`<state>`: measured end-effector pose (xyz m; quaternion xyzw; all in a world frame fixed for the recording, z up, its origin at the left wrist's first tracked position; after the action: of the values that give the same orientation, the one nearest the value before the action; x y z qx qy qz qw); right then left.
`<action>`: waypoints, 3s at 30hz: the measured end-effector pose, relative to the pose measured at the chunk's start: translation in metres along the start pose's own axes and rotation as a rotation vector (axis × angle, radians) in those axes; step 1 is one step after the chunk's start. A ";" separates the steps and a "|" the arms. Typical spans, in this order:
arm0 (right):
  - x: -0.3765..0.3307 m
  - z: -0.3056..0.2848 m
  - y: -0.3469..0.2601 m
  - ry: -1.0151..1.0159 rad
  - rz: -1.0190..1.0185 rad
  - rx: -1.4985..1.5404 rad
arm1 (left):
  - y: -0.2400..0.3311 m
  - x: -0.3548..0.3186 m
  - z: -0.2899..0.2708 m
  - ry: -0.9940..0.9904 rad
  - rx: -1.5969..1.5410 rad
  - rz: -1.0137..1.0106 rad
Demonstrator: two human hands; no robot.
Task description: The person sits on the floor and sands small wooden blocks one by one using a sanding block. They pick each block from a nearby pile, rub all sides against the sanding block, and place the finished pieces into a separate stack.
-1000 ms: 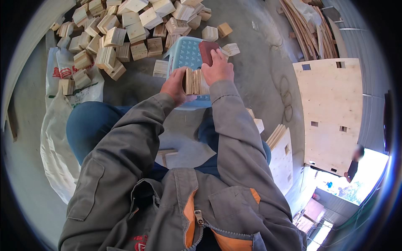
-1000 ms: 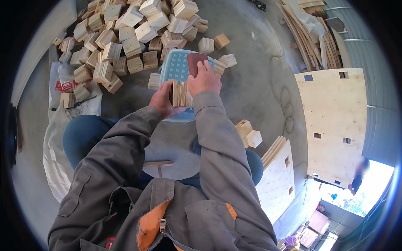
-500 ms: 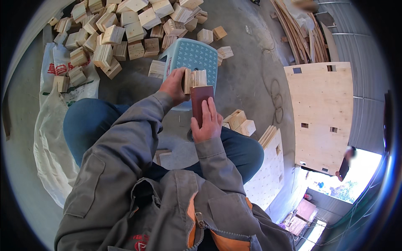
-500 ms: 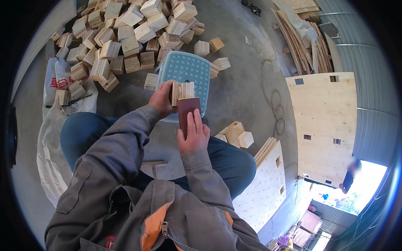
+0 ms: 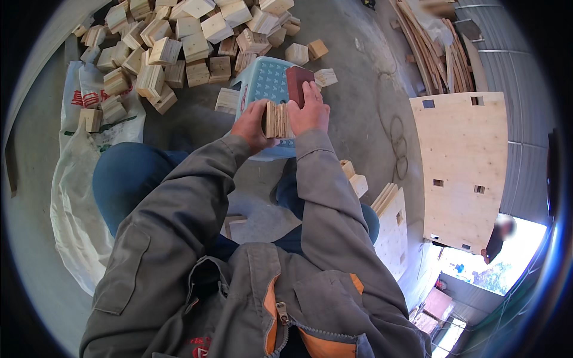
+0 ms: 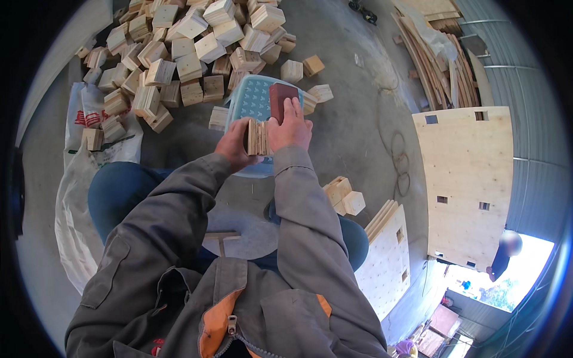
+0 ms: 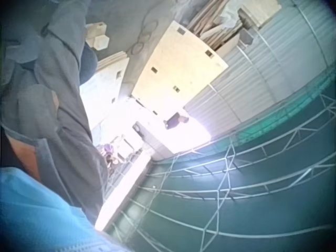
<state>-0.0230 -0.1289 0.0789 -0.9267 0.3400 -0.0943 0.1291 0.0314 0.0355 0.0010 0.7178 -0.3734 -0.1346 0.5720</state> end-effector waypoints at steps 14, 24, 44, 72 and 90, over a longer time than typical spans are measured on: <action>-0.153 -0.034 0.058 -0.279 0.292 0.963 | -0.003 0.002 0.001 0.011 0.006 0.018; -0.046 0.002 0.065 -0.303 0.224 1.144 | -0.006 -0.001 0.001 0.005 -0.036 0.009; -0.161 -0.028 0.066 -0.174 0.139 0.684 | -0.004 0.003 0.004 0.004 -0.012 0.000; -0.167 -0.039 0.006 -0.008 -0.151 -0.008 | -0.012 0.002 0.020 0.121 0.013 0.068; -0.032 -0.007 0.006 0.064 -0.019 -0.025 | -0.003 0.001 0.030 0.165 0.090 0.048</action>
<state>-0.0523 -0.1133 0.0808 -0.9281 0.3361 -0.1207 0.1055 0.0148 0.0128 -0.0110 0.7423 -0.3474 -0.0444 0.5713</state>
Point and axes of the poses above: each hand's wrist, its own x-axis towards the middle knuckle, its own z-axis out of the palm, y = z × x, the point moved 1 cm from there along x, towards the middle knuckle, and after that the axes turned 6 degrees about z, right-handed, at the moved point
